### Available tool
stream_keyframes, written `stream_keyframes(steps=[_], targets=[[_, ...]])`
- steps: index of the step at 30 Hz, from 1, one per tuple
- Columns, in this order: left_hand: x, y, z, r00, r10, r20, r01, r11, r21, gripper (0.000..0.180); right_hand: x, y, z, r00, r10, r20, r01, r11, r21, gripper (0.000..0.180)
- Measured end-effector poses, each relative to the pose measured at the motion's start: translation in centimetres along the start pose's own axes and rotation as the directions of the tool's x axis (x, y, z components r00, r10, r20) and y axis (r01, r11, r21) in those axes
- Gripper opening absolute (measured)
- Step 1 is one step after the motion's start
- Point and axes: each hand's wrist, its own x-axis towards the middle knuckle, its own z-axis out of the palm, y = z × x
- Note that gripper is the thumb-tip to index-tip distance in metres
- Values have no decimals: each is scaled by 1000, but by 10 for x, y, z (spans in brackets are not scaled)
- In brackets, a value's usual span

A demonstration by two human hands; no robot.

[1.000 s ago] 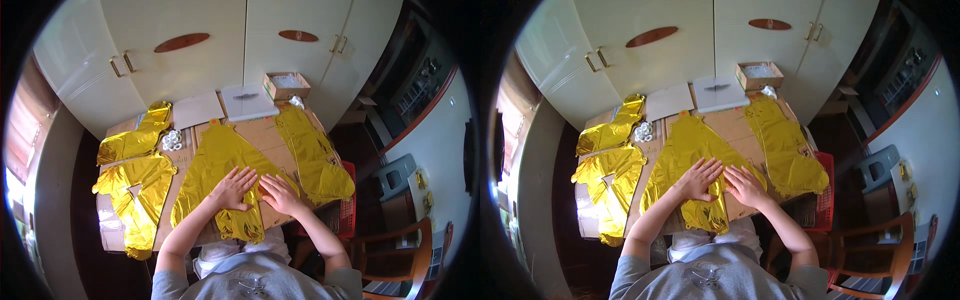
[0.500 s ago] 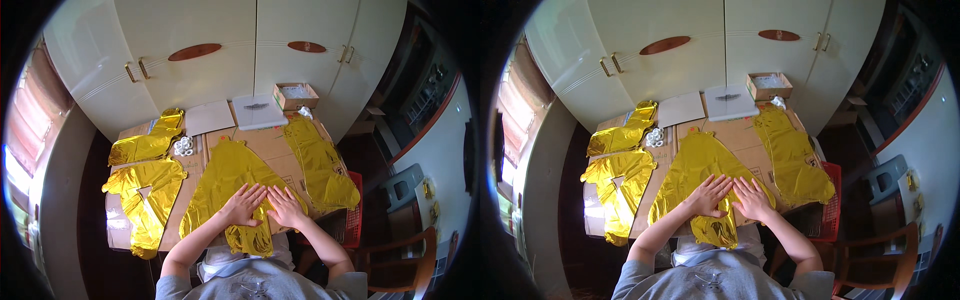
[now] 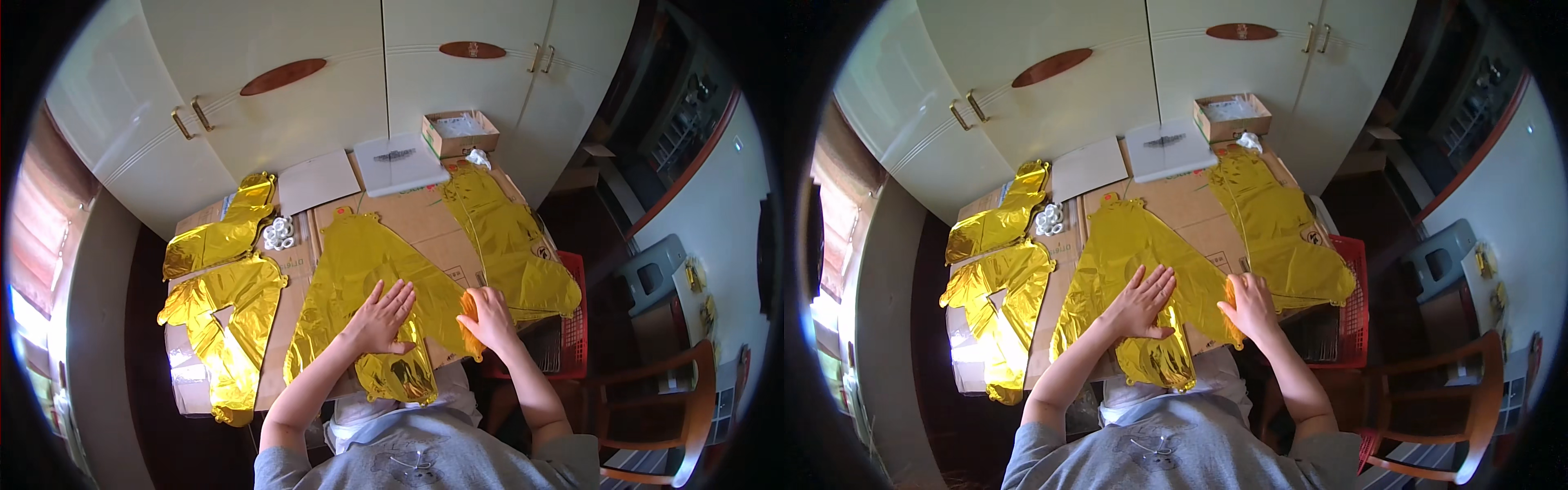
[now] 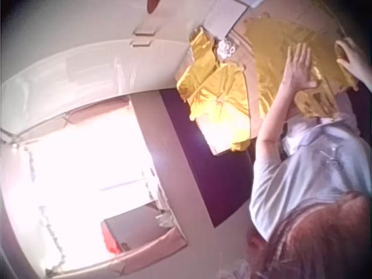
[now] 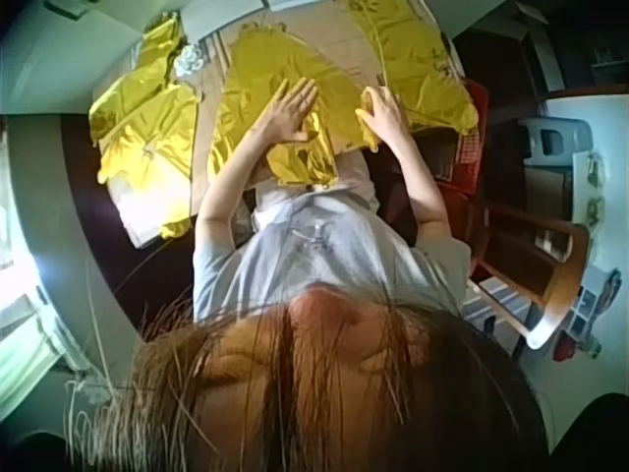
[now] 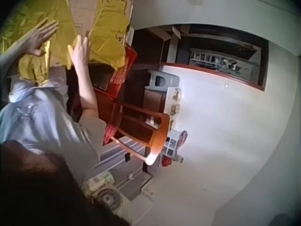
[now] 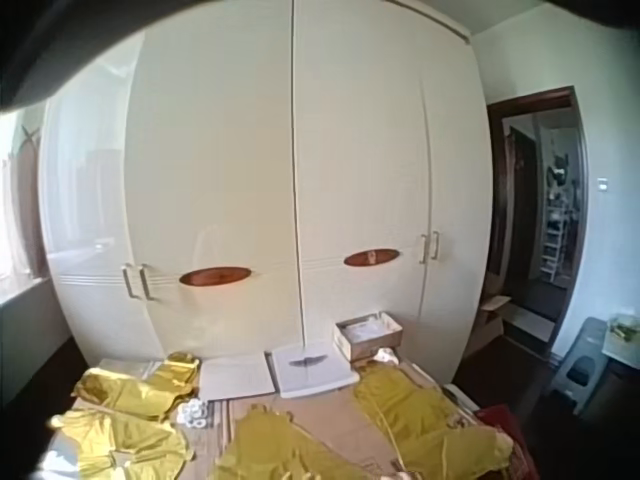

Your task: Folding and organizing gold foil sheets on a cardboard surface.

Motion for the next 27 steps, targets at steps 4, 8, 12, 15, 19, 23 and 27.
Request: stream_keyframes(steps=[4,8,12,15,19,23,27], targets=[[-1,1,-1,1000,-24,-5,24,1000,-6,101,-2,-1,-9,977,166,137,-174,983,54,61],[-3,0,-1,1000,-27,2,27,999,-18,100,-2,4,-6,959,204,195,-230,966,122,63],[-5,-2,-2,1000,-28,8,28,1000,-11,100,-2,12,1,956,209,204,-240,961,139,50],[-5,-2,-2,999,-28,22,28,1000,4,100,-2,17,6,968,162,190,-192,969,153,37],[-5,-2,-5,999,-30,39,29,1000,7,101,-7,15,15,996,75,48,-81,985,150,26],[-7,-4,-1,999,-30,33,29,1000,12,101,-8,-10,-3,982,153,110,-187,862,471,33],[-7,-6,-4,999,-29,33,32,994,-103,92,-15,-50,-7,985,132,114,-173,679,714,52]])
